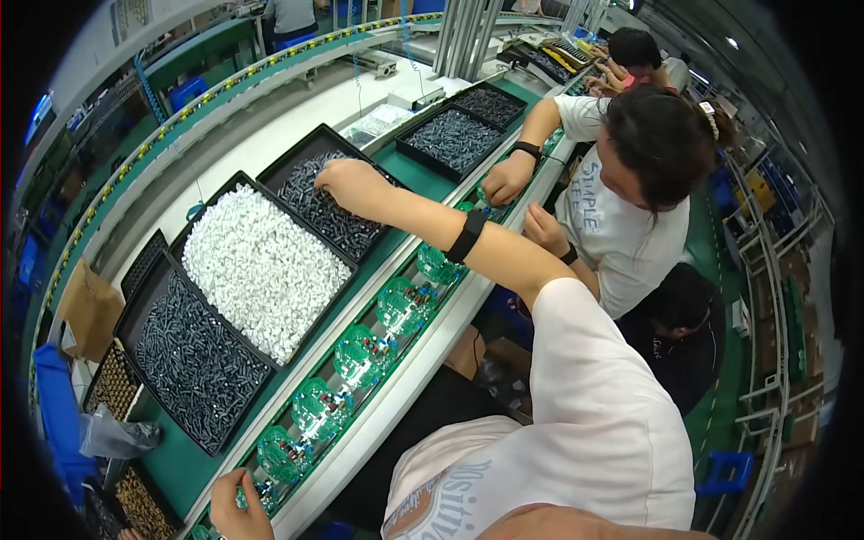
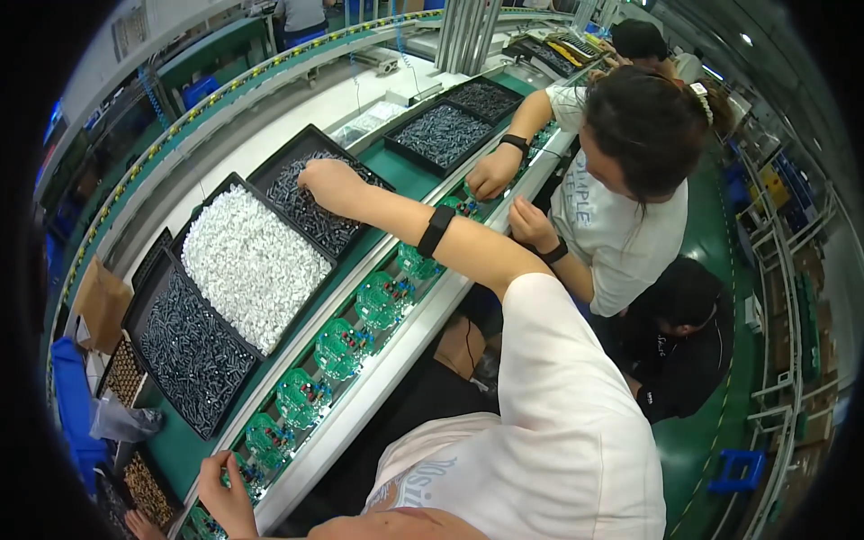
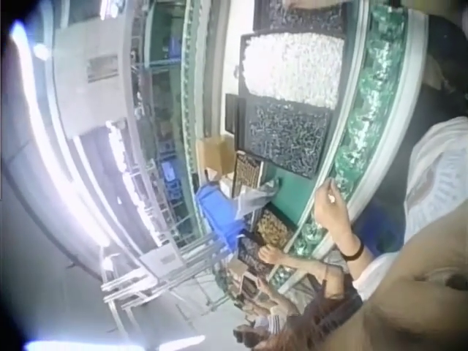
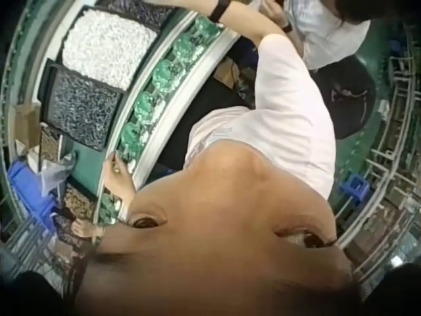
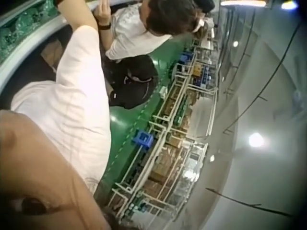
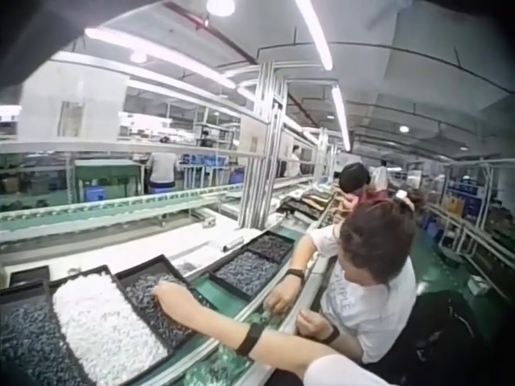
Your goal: Assembling electronic components onto printed circuit boards at a manual assembly station.
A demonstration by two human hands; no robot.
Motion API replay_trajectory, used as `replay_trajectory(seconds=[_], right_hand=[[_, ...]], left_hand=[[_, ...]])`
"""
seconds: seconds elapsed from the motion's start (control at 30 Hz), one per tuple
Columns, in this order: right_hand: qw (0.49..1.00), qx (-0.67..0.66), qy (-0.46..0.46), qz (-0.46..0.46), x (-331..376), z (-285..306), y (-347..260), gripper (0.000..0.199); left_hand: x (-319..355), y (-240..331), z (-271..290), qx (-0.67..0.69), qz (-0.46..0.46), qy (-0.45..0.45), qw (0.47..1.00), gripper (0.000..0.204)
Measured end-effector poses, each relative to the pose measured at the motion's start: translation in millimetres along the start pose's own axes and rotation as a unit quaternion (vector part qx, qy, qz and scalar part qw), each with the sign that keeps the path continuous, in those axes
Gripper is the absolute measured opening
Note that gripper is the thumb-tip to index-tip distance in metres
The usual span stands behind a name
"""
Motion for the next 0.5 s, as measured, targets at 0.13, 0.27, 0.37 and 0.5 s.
replay_trajectory(seconds=[0.13, 0.27, 0.37, 0.5], right_hand=[[0.998, 0.008, 0.055, -0.001, 0, 16, -18, 0.01], [0.974, -0.196, -0.03, 0.106, 21, 52, -111, 0.014], [0.902, -0.318, -0.097, 0.273, 58, 61, -216, 0.013], [0.865, -0.396, -0.081, 0.298, 88, 78, -278, 0.016]], left_hand=[[2, 7, 2, 0.037, -0.009, -0.019, 0.999, 0.019], [0, 12, -24, 0.376, 0.069, 0.018, 0.924, 0.029], [-10, 14, -51, 0.63, 0.118, -0.027, 0.767, 0.038], [-18, -6, -84, 0.79, 0.173, -0.151, 0.569, 0.049]])
Point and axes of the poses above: each hand's wrist, its own x-axis away from the middle knuckle, its own z-axis out of the back of the hand, y = z × x, the point moved 4 cm from there along -x, towards the middle knuckle, and after that the axes turned 13 degrees about x, right-handed, at the moved point
